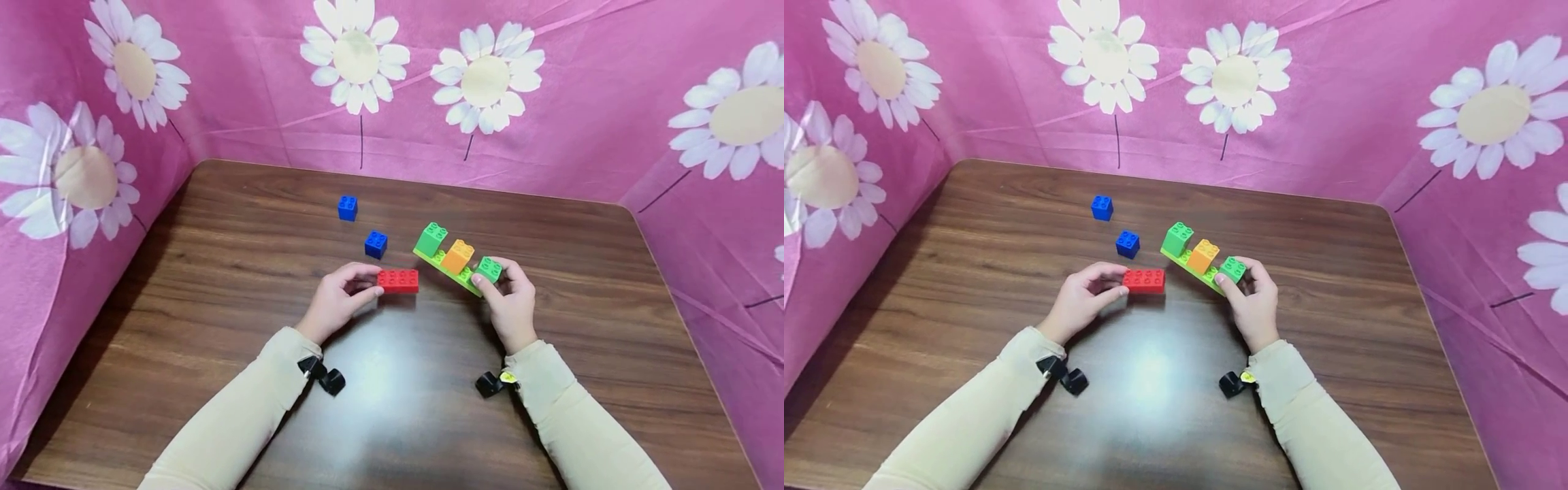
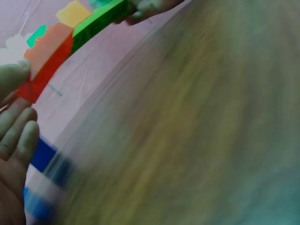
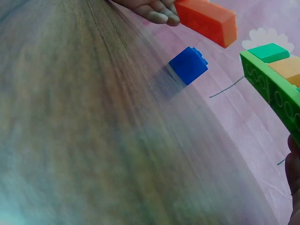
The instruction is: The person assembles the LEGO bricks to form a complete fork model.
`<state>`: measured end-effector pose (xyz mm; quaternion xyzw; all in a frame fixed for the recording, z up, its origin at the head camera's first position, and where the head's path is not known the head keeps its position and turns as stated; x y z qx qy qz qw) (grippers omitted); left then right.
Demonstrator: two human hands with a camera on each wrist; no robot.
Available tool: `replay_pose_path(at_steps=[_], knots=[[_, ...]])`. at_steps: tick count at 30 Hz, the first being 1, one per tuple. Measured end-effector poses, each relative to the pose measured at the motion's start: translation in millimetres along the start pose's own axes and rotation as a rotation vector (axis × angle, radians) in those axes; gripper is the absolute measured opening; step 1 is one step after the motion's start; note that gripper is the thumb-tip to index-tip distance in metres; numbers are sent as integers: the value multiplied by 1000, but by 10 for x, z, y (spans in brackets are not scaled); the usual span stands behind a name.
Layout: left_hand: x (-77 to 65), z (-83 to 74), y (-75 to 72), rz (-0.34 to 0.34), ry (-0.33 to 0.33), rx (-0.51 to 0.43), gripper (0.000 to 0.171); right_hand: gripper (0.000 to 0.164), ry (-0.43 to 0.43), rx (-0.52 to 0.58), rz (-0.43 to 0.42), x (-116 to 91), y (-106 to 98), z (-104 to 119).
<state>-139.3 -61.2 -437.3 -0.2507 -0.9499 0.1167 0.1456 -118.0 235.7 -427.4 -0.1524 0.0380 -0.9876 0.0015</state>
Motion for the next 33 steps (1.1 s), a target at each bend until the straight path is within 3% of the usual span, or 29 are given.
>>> replay_pose_path(at_steps=[5, 9, 26, 33], knots=[[-15, -5, 57, 152, -42, 97, 30, 26, -15, 30, 15, 1, 16, -7], [-10, -11, 75, 236, -66, 180, 29, 28, -8, 19, 40, -5, 18, -3], [43, -14, 105, 273, -128, 383, 30, 29, 25, -81, 111, -20, 18, 7], [49, -28, 105, 288, -141, 390, 30, 26, 16, -99, 122, -17, 27, 6]])
Point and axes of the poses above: each hand's wrist, its own x-axis towards the middle knuckle, its own y-axis out of the palm, z = x × y, the point moved 1 cm from there along x, towards the middle knuckle, and after that the axes turned 15 degrees about z, right-handed, at the moved point
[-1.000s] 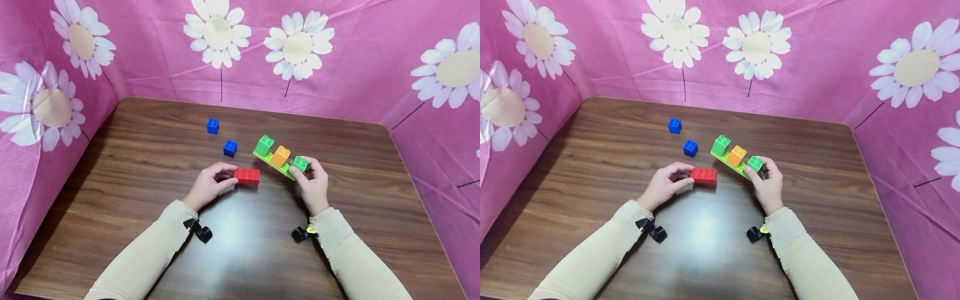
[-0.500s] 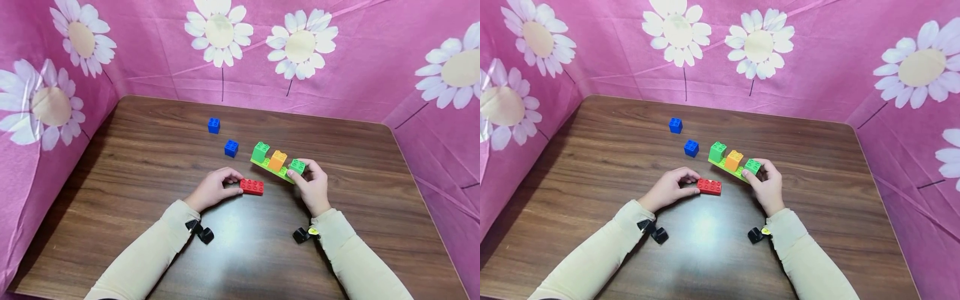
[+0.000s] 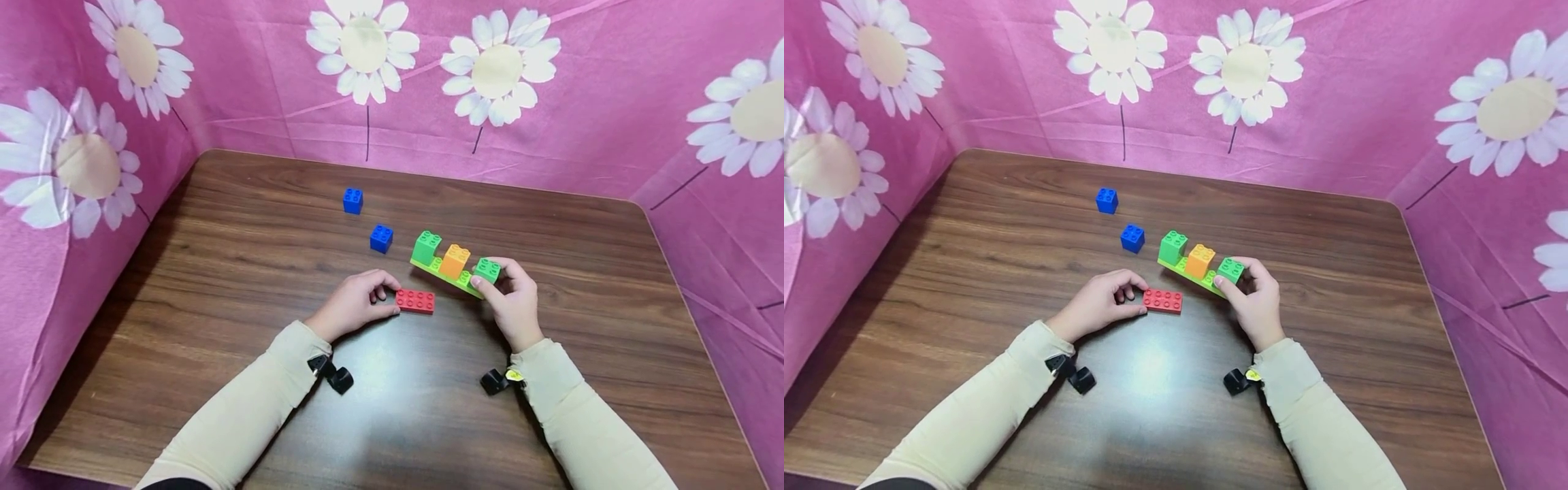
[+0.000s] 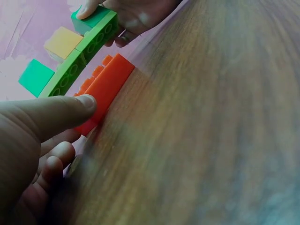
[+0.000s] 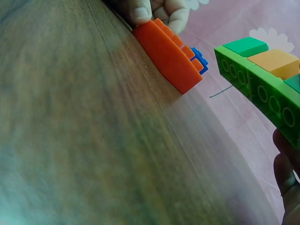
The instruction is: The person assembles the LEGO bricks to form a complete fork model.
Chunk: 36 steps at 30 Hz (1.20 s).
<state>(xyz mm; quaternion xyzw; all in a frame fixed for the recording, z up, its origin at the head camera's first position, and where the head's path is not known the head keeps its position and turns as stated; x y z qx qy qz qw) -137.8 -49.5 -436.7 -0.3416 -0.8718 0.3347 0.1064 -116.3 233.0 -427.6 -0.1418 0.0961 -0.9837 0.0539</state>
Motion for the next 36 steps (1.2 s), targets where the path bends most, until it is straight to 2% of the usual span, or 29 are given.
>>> replay_pose_path(at_steps=[11, 14, 18, 21, 25, 31, 36], knots=[[3, 5, -23, -8, 7, 1, 33, 26, -3, 26, 26, 18, 30, -6], [12, 25, -26, -1, -8, -51, 36, 26, -1, 31, 49, 8, 45, -5], [19, 50, -42, -7, -17, -175, 43, 27, 3, 37, 85, -1, 71, 6], [19, 66, -52, -20, -24, -253, 50, 28, 15, 26, 123, -5, 97, 18], [11, 83, -60, -46, -41, -311, 59, 30, 33, -5, 191, -17, 134, 5], [0, 79, -83, -83, -41, -342, 60, 35, 34, -26, 288, -16, 159, -21], [10, 93, -96, -70, -47, -330, 55, 38, 46, -64, 359, 3, 153, -46]])
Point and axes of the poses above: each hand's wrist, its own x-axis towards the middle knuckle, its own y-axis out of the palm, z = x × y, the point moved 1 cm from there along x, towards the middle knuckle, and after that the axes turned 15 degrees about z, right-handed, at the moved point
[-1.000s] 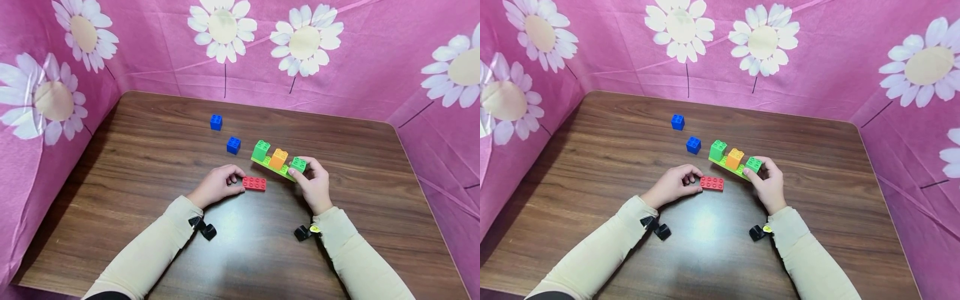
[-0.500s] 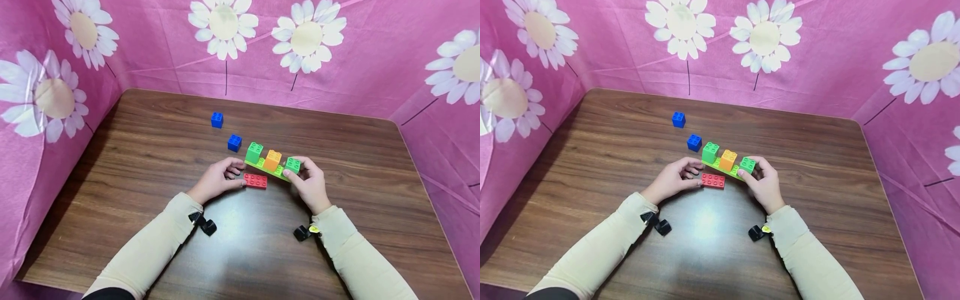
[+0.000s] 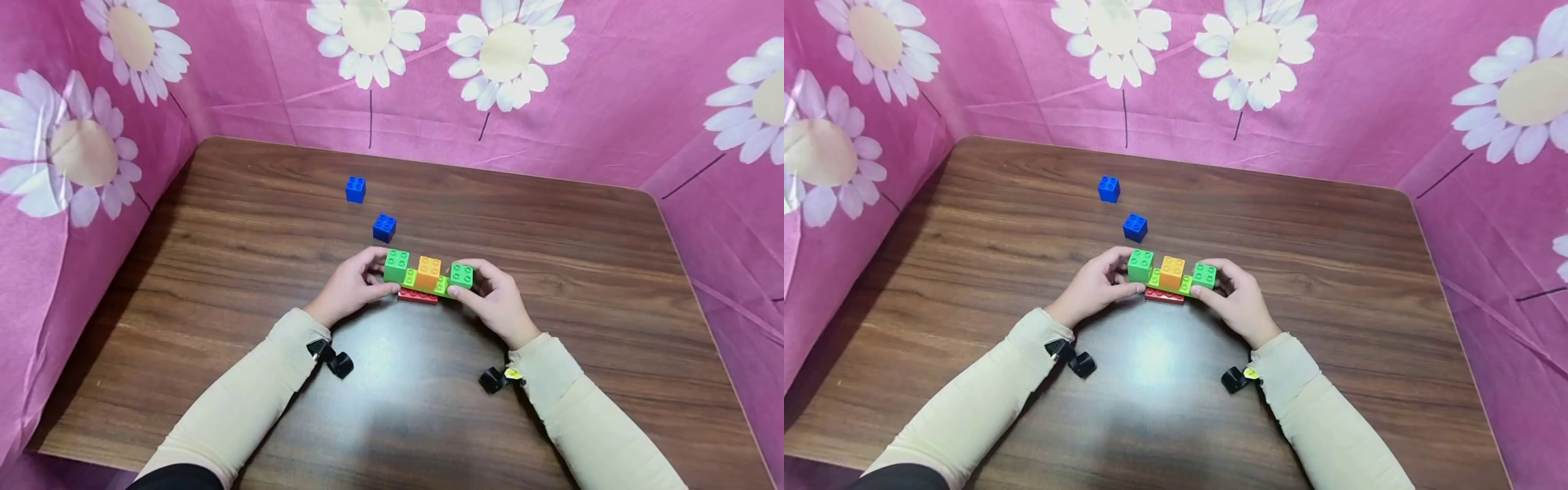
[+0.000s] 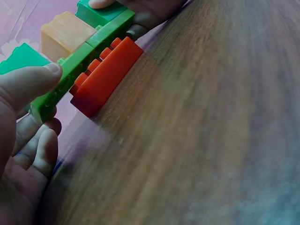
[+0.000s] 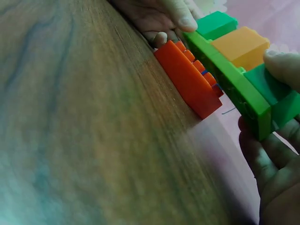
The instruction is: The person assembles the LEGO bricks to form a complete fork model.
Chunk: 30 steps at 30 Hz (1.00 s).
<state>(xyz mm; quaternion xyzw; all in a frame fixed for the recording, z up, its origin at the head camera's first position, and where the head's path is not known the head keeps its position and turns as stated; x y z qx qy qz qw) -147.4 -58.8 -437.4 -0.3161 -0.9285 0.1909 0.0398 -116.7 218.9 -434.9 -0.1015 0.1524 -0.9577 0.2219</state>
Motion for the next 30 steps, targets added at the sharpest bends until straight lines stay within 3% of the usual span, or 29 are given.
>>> replay_pose_path(at_steps=[5, 14, 21, 30], knots=[[36, -24, -38, 16, 6, 2, 47, 41, 20, -39, 29, 54, -43, 17], [3, -12, -47, 65, 4, -41, 43, 42, 34, 2, 44, 30, -25, 41], [-2, -5, -34, 78, 16, -3, 43, 43, 71, 8, 48, 6, 5, 49], [-8, -11, -23, 103, -10, 52, 47, 41, 116, -113, 105, 30, 33, 26]])
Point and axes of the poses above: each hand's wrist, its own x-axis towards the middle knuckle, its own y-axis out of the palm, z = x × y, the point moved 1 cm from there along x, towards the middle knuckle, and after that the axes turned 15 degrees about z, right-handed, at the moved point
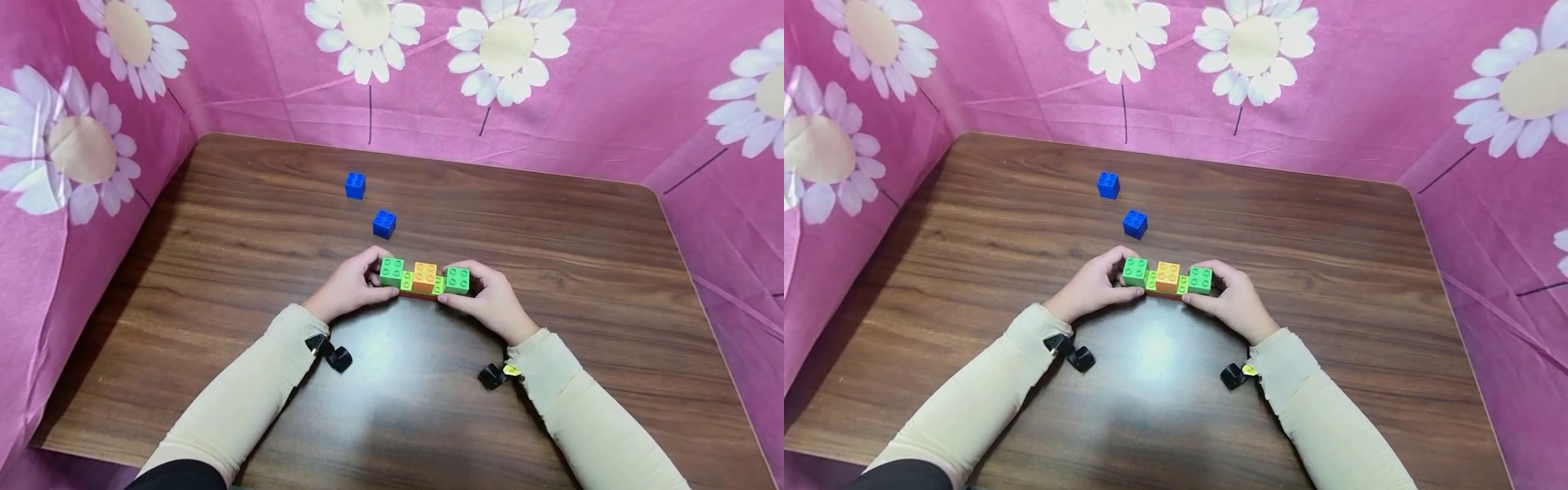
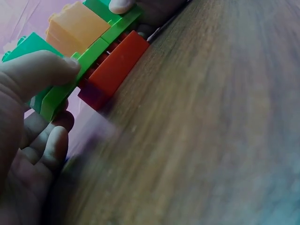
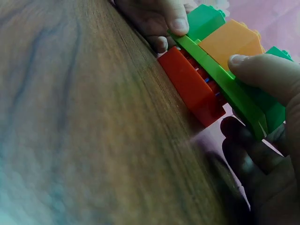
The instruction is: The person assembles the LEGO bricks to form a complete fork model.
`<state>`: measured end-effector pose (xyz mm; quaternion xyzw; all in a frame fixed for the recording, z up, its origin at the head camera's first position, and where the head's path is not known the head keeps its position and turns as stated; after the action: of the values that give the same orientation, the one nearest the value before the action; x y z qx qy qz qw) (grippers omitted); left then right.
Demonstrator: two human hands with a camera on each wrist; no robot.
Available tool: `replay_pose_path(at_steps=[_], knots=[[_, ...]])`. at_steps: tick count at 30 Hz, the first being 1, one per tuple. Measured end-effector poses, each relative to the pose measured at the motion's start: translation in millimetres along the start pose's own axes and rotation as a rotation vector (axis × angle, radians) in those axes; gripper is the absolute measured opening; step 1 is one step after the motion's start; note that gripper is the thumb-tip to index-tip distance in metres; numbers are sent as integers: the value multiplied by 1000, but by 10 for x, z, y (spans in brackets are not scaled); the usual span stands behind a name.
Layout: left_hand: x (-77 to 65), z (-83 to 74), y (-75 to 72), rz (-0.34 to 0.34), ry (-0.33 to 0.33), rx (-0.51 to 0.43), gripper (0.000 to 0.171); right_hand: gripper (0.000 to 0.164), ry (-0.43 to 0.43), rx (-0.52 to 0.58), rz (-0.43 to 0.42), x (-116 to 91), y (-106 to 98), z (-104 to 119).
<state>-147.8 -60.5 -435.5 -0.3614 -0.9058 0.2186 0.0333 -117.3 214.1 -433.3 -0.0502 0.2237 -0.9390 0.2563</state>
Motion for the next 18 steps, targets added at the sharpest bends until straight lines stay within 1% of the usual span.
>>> replay_pose_path(at_steps=[4, 6, 11, 18], knots=[[21, -16, 9, 4, 12, -7, 53, 40, 16, -46, 1, 4, 0, 8], [27, -19, 19, 1, 16, -10, 53, 40, 22, -58, -1, 4, 1, 5], [54, -29, 35, -14, 24, 9, 46, 41, 33, -79, -7, 17, -16, 9], [77, -34, 51, 9, 18, 39, 41, 42, 77, -151, 17, 38, 15, 5]])
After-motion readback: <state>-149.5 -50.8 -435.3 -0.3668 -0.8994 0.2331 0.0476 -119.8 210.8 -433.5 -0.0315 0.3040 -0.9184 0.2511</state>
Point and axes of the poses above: each hand's wrist, its own x-axis towards the middle knuckle, its own y-axis out of the palm, z = x × y, the point moved 1 cm from there along x, towards the middle knuckle, and after that the axes turned 15 degrees about z, right-handed, at the moved point
